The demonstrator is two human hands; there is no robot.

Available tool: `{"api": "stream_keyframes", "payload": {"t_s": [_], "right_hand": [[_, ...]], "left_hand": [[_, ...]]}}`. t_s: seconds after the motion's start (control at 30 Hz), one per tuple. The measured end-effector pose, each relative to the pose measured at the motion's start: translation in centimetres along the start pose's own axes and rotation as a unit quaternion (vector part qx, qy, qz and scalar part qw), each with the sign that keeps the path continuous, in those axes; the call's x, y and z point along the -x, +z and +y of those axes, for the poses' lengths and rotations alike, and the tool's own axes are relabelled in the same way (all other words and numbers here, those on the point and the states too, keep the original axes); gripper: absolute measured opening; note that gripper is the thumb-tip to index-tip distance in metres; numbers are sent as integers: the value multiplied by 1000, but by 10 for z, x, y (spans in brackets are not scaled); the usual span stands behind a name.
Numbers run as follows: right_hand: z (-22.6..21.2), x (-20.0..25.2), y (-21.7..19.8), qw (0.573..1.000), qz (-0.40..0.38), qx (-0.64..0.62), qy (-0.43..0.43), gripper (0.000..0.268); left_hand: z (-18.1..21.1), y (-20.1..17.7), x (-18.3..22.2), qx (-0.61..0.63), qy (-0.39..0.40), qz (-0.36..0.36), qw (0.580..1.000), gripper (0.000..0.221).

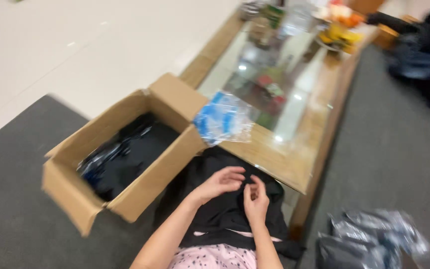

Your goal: Packing black face masks from a cardboard box into a black fabric bag

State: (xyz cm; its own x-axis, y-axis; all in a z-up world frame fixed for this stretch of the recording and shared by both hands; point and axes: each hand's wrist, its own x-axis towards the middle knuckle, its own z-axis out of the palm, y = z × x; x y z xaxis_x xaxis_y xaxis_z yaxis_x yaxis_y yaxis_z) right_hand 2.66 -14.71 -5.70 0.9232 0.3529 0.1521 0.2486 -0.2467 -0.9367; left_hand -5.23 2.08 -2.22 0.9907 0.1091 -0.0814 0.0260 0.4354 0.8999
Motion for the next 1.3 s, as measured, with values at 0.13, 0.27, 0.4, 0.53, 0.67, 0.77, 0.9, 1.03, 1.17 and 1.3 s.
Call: {"api": "stream_keyframes", "payload": {"t_s": [0.13,0.27,0.4,0.53,0.67,0.77,0.9,1.03,1.17,1.3], "right_hand": [[12,-7,-5,982,-124,140,13,26],[23,-11,-13,988,-107,10,114,23],[27,-9,-12,988,-100,19,119,22],[29,-11,-11,988,-99,-4,121,22],[13,-9,-12,985,-99,15,141,22],[19,-9,-14,985,-100,19,137,22],[43,-14,-12,987,-102,-5,127,22],[24,-11,-13,982,-106,6,155,22],[25,-12,-12,985,-103,-7,140,22],[47,-15,-11,987,-105,-9,121,22]], "left_hand": [[60,-33,55,-246,-66,-112,960,62],[194,-54,118,-437,-24,-91,894,52],[253,-104,142,-494,-90,260,825,36],[194,-211,105,-444,-106,425,781,39],[147,-250,74,-554,-336,327,688,86],[142,-236,71,-539,-371,320,685,92],[146,-216,73,-513,-367,392,670,89],[163,-197,84,-511,-358,402,670,83],[167,-199,86,-482,-421,352,683,99],[159,-202,83,-490,-374,395,681,91]]}}
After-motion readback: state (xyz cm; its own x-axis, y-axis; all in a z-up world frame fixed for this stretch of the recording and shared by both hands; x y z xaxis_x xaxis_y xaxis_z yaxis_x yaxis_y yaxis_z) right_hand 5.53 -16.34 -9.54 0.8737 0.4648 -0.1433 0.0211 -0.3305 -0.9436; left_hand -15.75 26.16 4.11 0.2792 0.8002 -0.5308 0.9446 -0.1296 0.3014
